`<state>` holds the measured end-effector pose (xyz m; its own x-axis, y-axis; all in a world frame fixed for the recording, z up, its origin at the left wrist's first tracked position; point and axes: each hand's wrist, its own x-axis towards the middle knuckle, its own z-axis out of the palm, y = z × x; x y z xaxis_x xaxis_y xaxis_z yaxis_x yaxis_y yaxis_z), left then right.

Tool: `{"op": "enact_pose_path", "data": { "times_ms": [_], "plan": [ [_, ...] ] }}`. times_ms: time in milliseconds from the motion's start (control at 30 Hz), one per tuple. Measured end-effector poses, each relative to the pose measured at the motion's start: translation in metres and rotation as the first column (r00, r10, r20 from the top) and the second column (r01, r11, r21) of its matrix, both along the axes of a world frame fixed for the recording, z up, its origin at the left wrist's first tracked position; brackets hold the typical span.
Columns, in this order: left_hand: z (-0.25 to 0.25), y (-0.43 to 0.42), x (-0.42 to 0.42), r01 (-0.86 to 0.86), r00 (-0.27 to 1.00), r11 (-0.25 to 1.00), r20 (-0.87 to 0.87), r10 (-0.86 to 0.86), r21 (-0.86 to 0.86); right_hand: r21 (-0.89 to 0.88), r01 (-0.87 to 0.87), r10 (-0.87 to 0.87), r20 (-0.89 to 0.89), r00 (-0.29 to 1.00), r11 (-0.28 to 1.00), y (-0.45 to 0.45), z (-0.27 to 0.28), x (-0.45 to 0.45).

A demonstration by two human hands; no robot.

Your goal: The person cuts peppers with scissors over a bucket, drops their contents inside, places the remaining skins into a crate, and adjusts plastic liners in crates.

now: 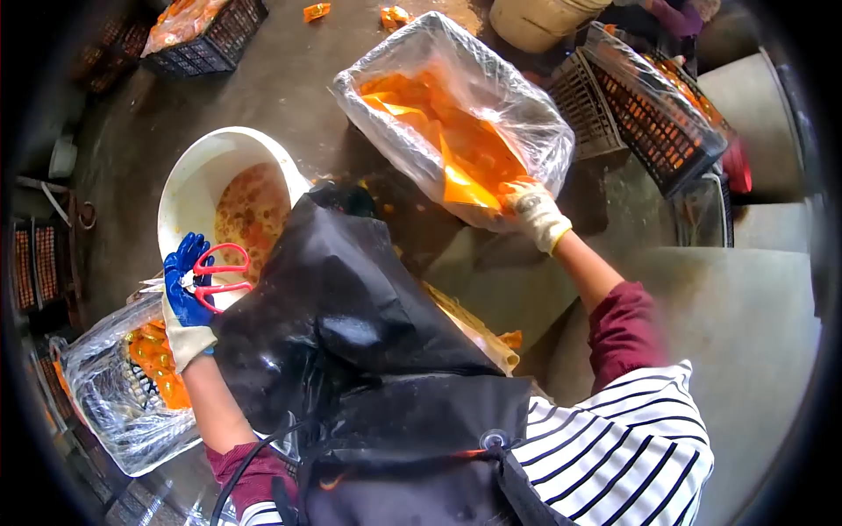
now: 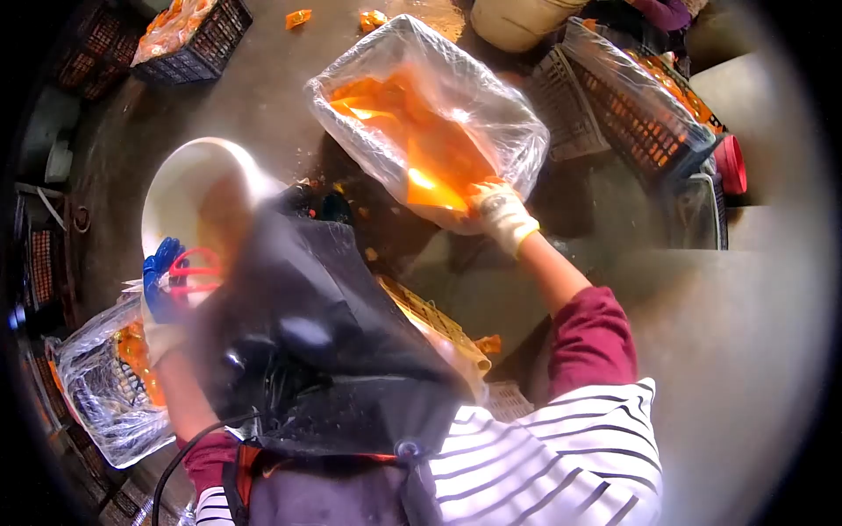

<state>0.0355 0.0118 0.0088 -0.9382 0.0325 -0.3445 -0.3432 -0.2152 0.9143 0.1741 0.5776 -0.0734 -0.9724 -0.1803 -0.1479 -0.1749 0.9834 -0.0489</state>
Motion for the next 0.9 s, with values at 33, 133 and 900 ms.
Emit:
{"op": "enact_pose_path", "data": {
  "times_ms": [33, 133, 900],
  "plan": [
    [-0.001, -0.002, -0.002, -0.002, 1.0, 1.0, 0.011, 0.001, 0.009, -0.144, 0.013, -0.01, 0.021, 1.0, 0.99, 0.001, -0.006, 0.001],
    [0.008, 0.006, -0.002, -0.06, 0.997, 0.998, 0.045, 0.06, -0.003, -0.338, 0.298, -0.264, 0.145, 0.954, 0.893, -0.022, -0.016, -0.013],
    [-0.026, -0.049, -0.016, 0.003, 0.998, 0.968, 0.056, -0.017, 0.251, -0.609, 0.111, -0.201, -0.081, 0.976, 0.785, -0.09, 0.03, 0.047]
  ]
}}
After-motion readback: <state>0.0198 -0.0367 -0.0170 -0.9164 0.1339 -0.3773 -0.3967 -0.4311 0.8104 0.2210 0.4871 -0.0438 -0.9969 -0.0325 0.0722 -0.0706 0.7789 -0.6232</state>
